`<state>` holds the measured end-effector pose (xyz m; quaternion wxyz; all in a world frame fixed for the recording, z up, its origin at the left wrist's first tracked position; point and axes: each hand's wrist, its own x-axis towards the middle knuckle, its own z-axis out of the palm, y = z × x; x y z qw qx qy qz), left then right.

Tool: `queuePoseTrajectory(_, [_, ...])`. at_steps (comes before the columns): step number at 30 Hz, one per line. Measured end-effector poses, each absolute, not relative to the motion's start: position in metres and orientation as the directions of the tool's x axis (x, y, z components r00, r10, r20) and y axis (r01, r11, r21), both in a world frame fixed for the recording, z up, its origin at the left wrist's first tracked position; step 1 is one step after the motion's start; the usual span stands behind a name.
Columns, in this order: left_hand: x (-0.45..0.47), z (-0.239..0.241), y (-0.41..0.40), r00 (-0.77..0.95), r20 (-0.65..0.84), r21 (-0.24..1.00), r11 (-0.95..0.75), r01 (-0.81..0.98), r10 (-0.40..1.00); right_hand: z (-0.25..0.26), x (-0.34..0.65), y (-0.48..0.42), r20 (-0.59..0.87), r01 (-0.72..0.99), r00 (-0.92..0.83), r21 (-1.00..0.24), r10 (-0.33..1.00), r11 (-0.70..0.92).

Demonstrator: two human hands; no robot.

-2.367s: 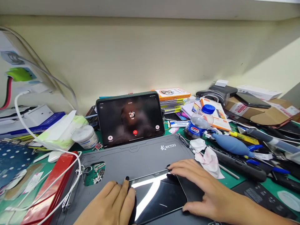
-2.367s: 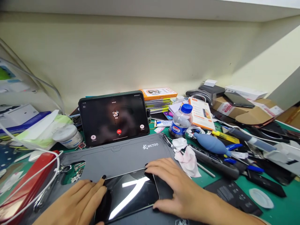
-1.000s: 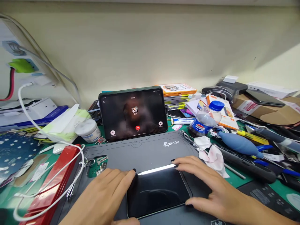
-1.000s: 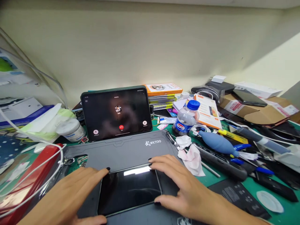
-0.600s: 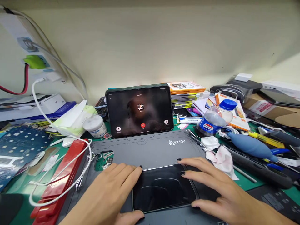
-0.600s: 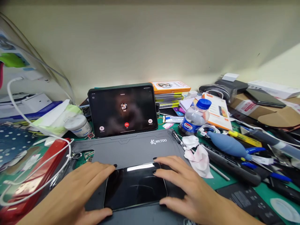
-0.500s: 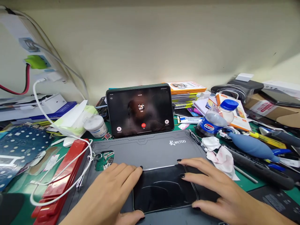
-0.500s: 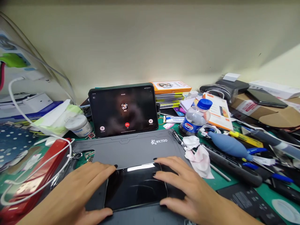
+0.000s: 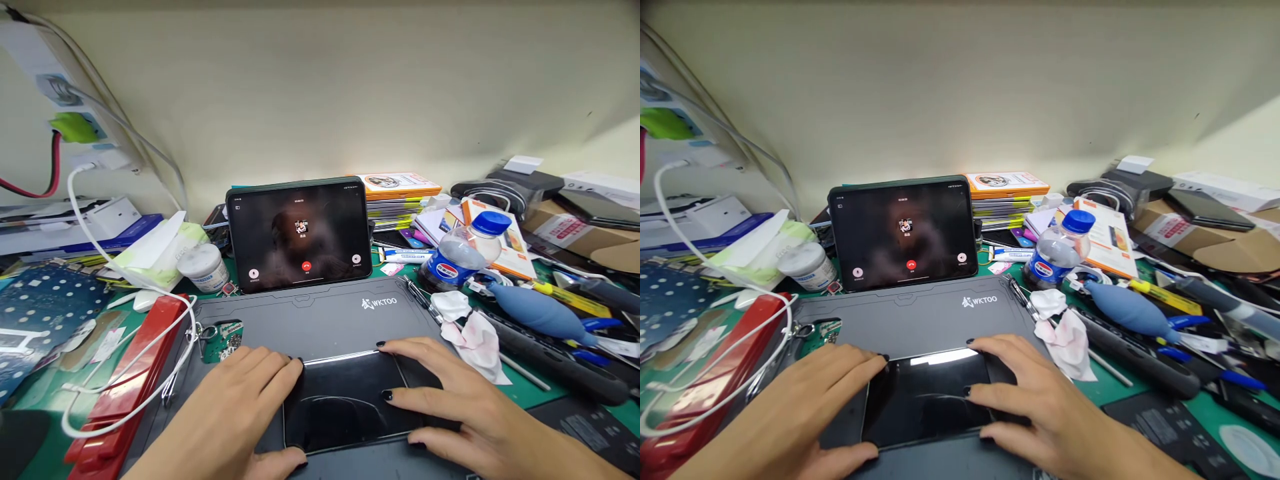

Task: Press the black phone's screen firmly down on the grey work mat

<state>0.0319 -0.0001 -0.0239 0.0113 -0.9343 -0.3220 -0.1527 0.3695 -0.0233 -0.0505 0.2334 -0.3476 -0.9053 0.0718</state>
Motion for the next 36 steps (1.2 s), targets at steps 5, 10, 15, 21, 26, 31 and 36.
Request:
queuePoseTrajectory(5, [0.0315, -0.0230, -0.0025, 0.742, 0.314, 0.046, -0.790, 0.611, 0.593, -0.0491, 0.3695, -0.0247, 0.398, 0.592, -0.662, -0.243, 0.635, 0.769])
queuePoseTrajectory(10, [0.0287, -0.0235, -0.0010, 0.730, 0.336, 0.017, -0.779, 0.627, 0.595, -0.0511, 0.3716, -0.0237, 0.363, 0.603, -0.666, -0.251, 0.651, 0.757])
queuePoseTrajectory(15, [0.0297, -0.0236, 0.0011, 0.730, 0.349, 0.020, -0.783, 0.622, 0.588, -0.0499, 0.3708, -0.0224, 0.377, 0.594, -0.660, -0.268, 0.650, 0.758])
queuePoseTrajectory(21, [0.0311, -0.0232, 0.0011, 0.738, 0.364, 0.004, -0.794, 0.608, 0.568, -0.0492, 0.3694, -0.0229, 0.394, 0.592, -0.673, -0.221, 0.626, 0.775])
queuePoseTrajectory(26, [0.0293, -0.0238, 0.0001, 0.742, 0.359, -0.005, -0.794, 0.608, 0.566, -0.0490, 0.3693, -0.0230, 0.384, 0.594, -0.669, -0.239, 0.636, 0.768])
queuePoseTrajectory(31, [0.0268, -0.0233, -0.0003, 0.743, 0.347, 0.002, -0.793, 0.609, 0.572, -0.0473, 0.3690, -0.0230, 0.380, 0.595, -0.666, -0.247, 0.641, 0.765])
queuePoseTrajectory(36, [0.0233, -0.0251, -0.0011, 0.745, 0.319, 0.012, -0.789, 0.614, 0.585, -0.0460, 0.3689, -0.0233, 0.357, 0.599, -0.671, -0.256, 0.650, 0.759])
